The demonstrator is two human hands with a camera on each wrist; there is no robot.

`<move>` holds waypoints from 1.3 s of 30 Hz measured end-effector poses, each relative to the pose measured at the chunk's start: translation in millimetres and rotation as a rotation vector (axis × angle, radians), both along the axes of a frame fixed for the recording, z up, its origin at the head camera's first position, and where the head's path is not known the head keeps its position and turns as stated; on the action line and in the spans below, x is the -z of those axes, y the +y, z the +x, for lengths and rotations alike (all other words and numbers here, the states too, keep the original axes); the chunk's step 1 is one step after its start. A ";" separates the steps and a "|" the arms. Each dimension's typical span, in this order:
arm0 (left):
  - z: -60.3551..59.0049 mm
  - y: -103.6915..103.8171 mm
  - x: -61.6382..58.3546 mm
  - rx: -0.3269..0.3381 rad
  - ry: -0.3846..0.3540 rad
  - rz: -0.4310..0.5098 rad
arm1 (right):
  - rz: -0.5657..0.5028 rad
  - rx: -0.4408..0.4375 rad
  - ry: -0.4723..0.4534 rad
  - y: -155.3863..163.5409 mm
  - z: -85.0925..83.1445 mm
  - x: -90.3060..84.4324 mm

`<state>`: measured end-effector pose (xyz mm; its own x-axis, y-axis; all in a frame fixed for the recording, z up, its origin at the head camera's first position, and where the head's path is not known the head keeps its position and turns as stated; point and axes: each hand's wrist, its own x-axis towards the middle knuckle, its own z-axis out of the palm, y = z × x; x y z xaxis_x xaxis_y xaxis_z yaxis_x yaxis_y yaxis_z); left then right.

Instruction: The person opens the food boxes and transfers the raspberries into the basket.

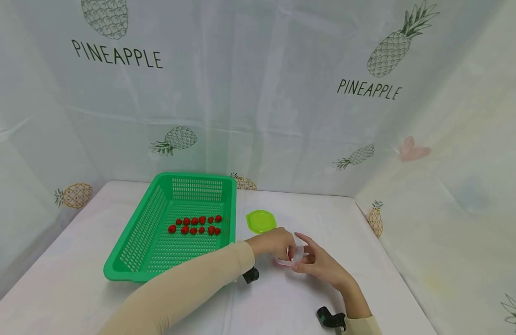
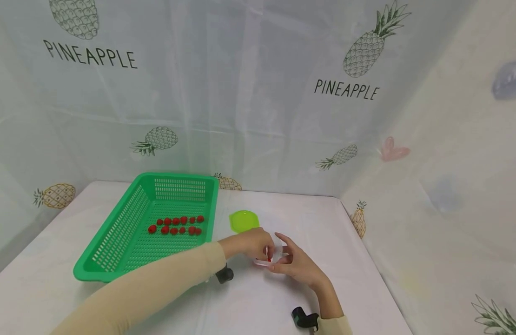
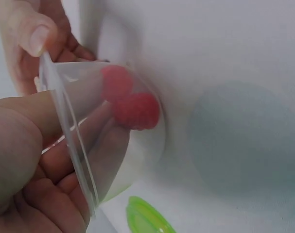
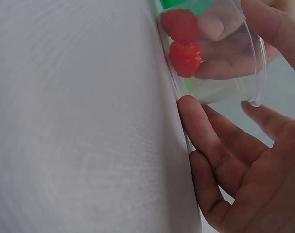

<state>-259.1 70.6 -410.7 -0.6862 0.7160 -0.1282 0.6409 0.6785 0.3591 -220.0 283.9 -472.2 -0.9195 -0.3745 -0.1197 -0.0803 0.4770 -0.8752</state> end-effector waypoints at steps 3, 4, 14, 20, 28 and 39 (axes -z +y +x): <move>1.9 0.7 0.5 -0.026 0.007 0.005 | -0.006 0.000 -0.006 -0.5 -1.0 0.7; 2.3 1.1 0.9 -0.035 0.009 0.007 | -0.011 0.000 -0.009 -0.5 -1.3 1.0; 3.8 5.8 4.7 -0.061 0.035 0.003 | -0.042 -0.011 -0.009 2.2 -2.0 0.5; 5.3 7.4 3.4 -0.079 0.036 -0.021 | -0.039 -0.008 -0.009 2.8 -1.9 -0.3; 5.1 7.5 4.3 -0.083 0.044 0.004 | -0.042 -0.007 -0.023 1.8 -1.6 1.4; 4.9 0.6 -7.7 -0.106 0.021 0.056 | -0.031 0.024 -0.029 1.6 1.2 -0.4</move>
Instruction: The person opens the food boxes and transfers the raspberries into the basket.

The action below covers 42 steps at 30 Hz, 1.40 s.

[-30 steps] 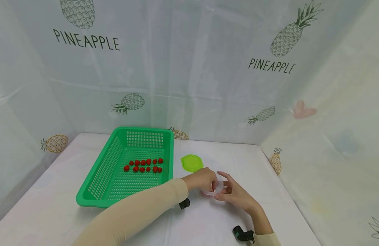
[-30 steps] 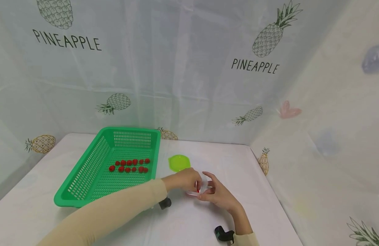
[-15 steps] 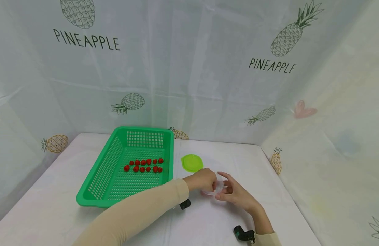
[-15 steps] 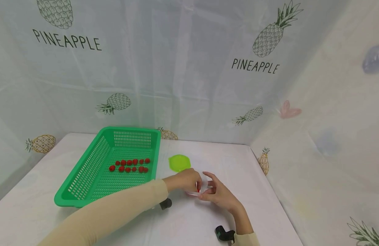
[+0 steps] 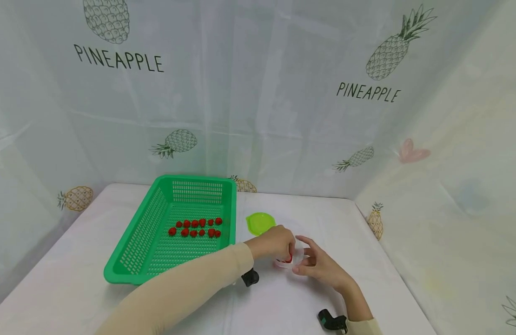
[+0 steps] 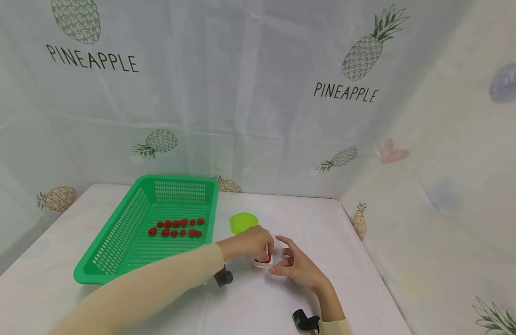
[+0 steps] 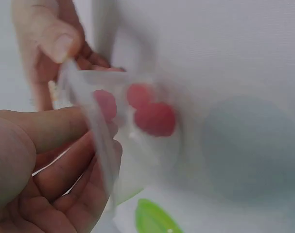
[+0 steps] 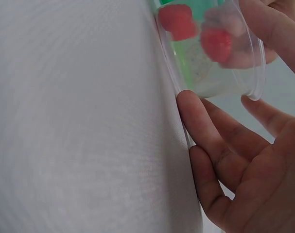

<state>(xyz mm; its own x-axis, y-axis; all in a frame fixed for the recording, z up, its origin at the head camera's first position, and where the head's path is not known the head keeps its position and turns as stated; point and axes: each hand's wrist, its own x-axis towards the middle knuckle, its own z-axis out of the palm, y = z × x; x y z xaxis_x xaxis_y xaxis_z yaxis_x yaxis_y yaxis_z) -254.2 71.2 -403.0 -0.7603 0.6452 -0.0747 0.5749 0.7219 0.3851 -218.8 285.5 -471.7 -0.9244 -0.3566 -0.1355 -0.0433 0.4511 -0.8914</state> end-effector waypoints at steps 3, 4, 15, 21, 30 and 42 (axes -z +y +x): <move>-0.5 -5.6 -8.9 -0.006 -0.005 0.022 | 0.001 0.001 0.002 -0.4 -0.2 0.6; -1.1 -7.7 -12.6 -0.003 -0.004 0.028 | -0.001 0.000 0.002 -0.4 0.0 0.6; -2.0 -73.4 -69.2 0.054 -0.010 0.143 | -0.004 -0.022 -0.005 -3.6 0.5 3.0; -0.2 -129.3 -85.3 0.002 0.001 0.202 | -0.003 -0.009 0.013 -0.6 0.5 -1.9; -11.6 -192.3 -56.3 -0.082 -0.018 0.181 | 0.020 0.013 0.011 6.9 1.1 -1.3; -14.0 -212.9 -23.2 -0.098 -0.056 0.072 | 0.005 -0.003 0.013 3.3 -3.8 3.6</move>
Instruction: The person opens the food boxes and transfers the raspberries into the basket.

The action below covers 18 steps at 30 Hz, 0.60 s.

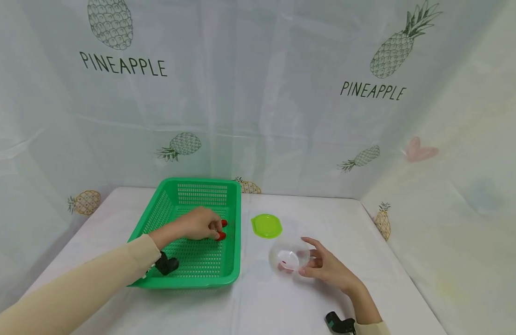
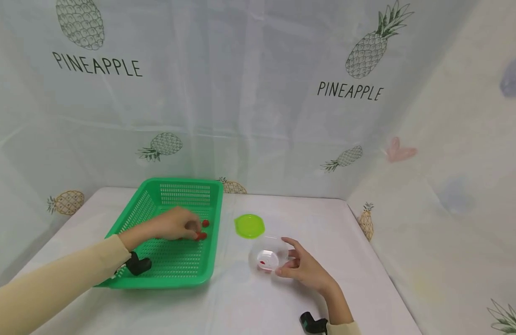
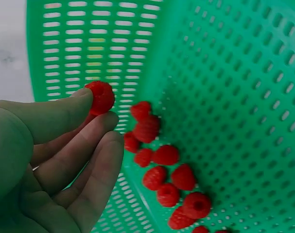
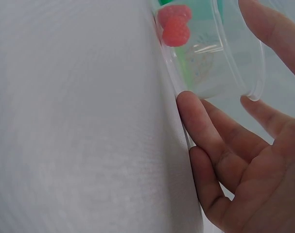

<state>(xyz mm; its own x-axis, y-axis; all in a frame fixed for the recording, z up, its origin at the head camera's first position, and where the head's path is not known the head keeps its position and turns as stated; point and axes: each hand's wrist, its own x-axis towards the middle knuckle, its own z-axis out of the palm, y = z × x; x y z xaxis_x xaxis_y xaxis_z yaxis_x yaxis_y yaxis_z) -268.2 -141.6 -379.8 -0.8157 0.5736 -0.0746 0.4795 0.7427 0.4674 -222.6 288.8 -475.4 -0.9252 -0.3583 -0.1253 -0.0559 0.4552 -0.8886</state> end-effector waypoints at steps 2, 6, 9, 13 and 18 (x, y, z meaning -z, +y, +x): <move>-2.8 -0.5 6.0 -0.001 0.012 -0.028 | -0.001 -0.001 -0.001 -0.5 0.2 -0.1; -9.0 1.7 18.6 0.004 0.020 -0.044 | 0.006 0.009 -0.006 2.1 2.4 -0.3; -11.4 3.6 27.0 0.008 0.019 -0.041 | 0.005 0.012 -0.009 4.2 3.7 -0.4; -11.6 2.7 33.2 -0.003 0.008 -0.051 | 0.000 -0.001 -0.006 1.9 2.5 -0.5; -10.6 3.0 33.0 -0.008 0.003 -0.055 | 0.014 0.002 0.002 -1.0 -0.2 -0.5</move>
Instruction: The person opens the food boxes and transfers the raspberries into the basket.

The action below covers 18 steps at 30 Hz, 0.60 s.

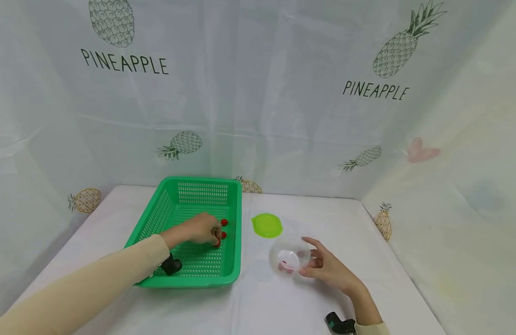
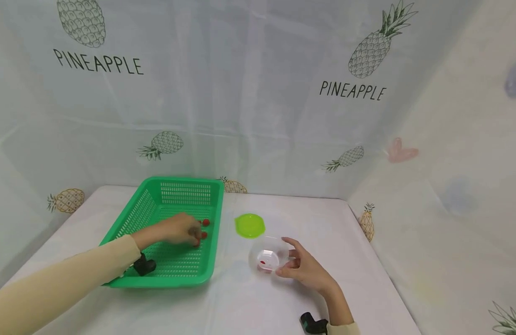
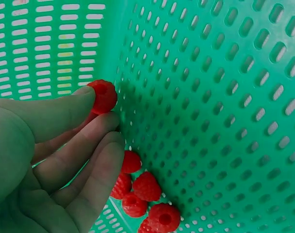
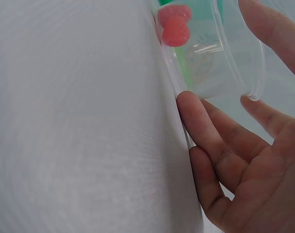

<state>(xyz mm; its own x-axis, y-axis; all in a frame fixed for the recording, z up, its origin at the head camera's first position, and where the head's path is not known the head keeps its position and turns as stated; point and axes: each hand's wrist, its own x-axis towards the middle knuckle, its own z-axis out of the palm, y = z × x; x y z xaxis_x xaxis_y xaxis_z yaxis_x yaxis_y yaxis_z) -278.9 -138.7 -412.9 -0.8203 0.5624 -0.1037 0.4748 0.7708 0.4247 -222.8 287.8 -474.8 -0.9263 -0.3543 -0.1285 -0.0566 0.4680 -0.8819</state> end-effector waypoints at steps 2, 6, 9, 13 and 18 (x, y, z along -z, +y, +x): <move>0.6 1.4 -1.2 0.012 0.013 -0.003 | 0.002 0.004 -0.001 -0.3 -0.2 0.0; 1.5 3.9 -1.3 0.025 0.024 -0.017 | -0.003 0.009 -0.012 -1.1 -0.1 0.1; 2.6 5.2 -1.7 0.021 0.015 -0.030 | 0.002 0.011 -0.008 -1.3 0.3 -0.6; 3.9 5.3 -3.0 0.021 0.008 -0.039 | 0.004 0.010 0.003 -1.3 0.6 -2.2; 3.1 3.7 -6.1 0.028 -0.004 -0.024 | -0.006 0.005 -0.002 -1.2 1.4 -2.9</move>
